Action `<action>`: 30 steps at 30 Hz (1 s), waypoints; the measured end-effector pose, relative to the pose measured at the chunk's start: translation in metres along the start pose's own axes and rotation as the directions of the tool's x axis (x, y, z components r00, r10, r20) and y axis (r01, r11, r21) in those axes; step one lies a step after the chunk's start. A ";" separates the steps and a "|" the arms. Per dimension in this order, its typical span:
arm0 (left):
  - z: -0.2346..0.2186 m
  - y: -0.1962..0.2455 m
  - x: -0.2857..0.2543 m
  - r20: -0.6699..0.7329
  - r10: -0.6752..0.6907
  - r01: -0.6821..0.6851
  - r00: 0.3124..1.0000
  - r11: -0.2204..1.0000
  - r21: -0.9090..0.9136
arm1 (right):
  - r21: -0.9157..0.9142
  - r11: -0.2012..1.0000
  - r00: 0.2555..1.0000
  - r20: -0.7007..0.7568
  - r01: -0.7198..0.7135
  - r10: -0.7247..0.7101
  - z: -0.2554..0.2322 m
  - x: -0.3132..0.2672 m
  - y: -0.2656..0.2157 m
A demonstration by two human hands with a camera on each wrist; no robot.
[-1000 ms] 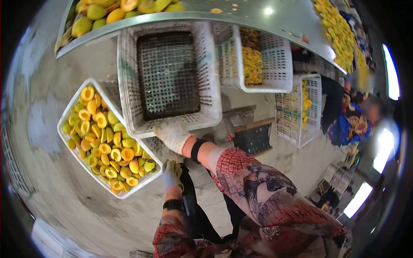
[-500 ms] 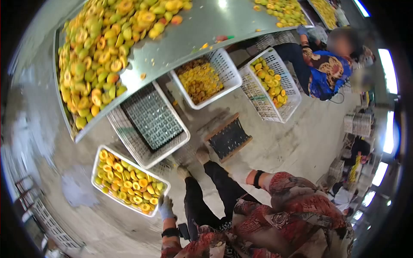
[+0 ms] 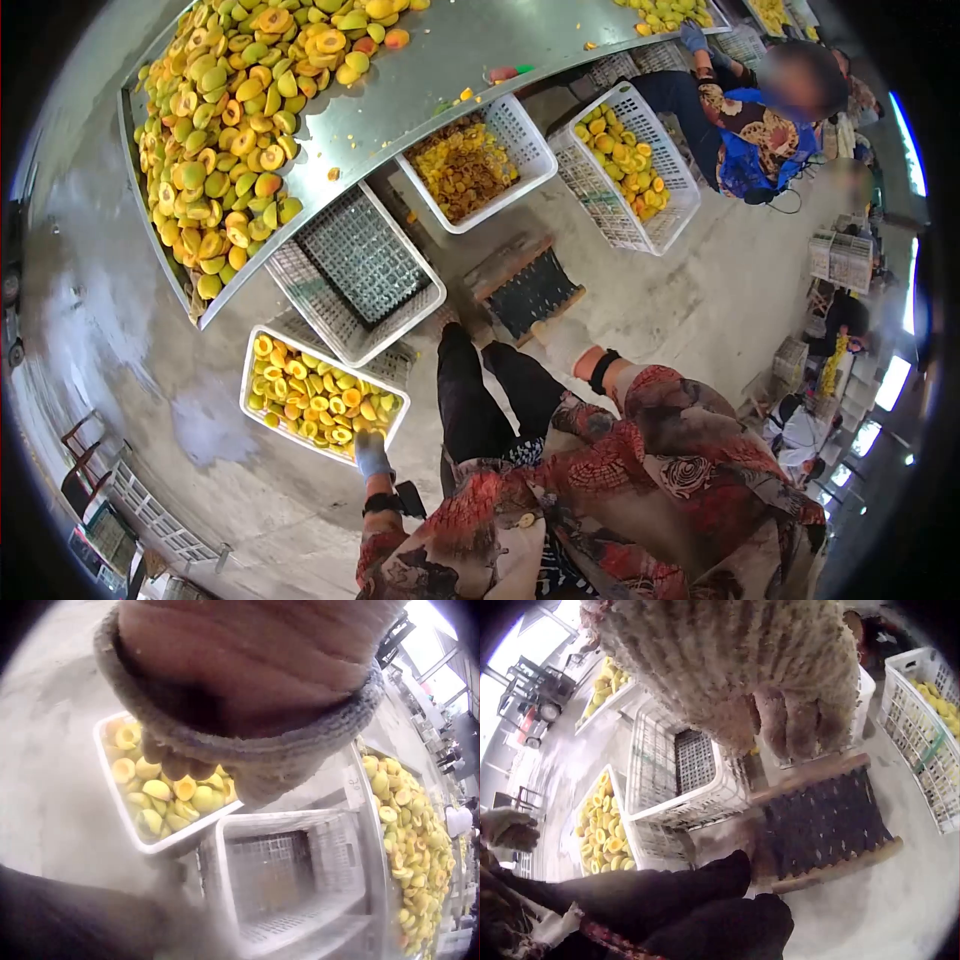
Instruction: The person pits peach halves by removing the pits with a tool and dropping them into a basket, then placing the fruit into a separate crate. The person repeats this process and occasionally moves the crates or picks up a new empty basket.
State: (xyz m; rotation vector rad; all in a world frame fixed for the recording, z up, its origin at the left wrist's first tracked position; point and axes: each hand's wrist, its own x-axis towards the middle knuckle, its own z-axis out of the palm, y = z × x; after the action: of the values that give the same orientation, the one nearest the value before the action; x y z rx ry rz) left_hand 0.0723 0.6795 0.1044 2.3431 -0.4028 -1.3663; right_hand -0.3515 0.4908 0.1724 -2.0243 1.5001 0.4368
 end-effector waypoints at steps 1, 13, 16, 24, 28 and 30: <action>0.008 0.012 0.000 0.006 -0.010 0.010 1.000 1.000 0.004 | -0.090 0.996 0.996 0.091 0.007 0.002 -0.010 0.000 -0.018; -0.010 0.128 -0.030 0.162 0.321 -0.327 0.933 0.573 0.751 | -0.292 0.777 0.830 0.194 0.558 -0.523 -0.005 0.016 -0.069; 0.007 0.158 -0.032 0.209 0.383 -0.393 0.900 0.504 0.769 | -0.189 0.743 0.766 0.103 0.642 -0.635 -0.044 0.010 -0.062; 0.105 0.238 -0.053 0.096 0.385 -0.325 0.918 0.592 0.738 | -0.136 0.780 0.774 -0.109 0.610 -0.624 -0.089 0.053 0.035; 0.166 0.260 -0.087 -0.069 0.265 -0.144 0.962 0.704 0.695 | -0.102 0.753 0.752 -0.051 0.651 -0.657 -0.135 0.101 0.101; 0.186 0.273 -0.122 -0.127 0.132 -0.007 0.983 0.721 0.693 | -0.006 0.771 0.768 0.089 0.637 -0.634 -0.154 0.103 0.130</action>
State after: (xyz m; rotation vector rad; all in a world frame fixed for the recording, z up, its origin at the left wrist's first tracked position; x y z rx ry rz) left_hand -0.1619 0.4566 0.2438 2.9607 -1.1037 -1.0728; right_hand -0.4533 0.2903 0.2008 -2.3508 0.6702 0.2539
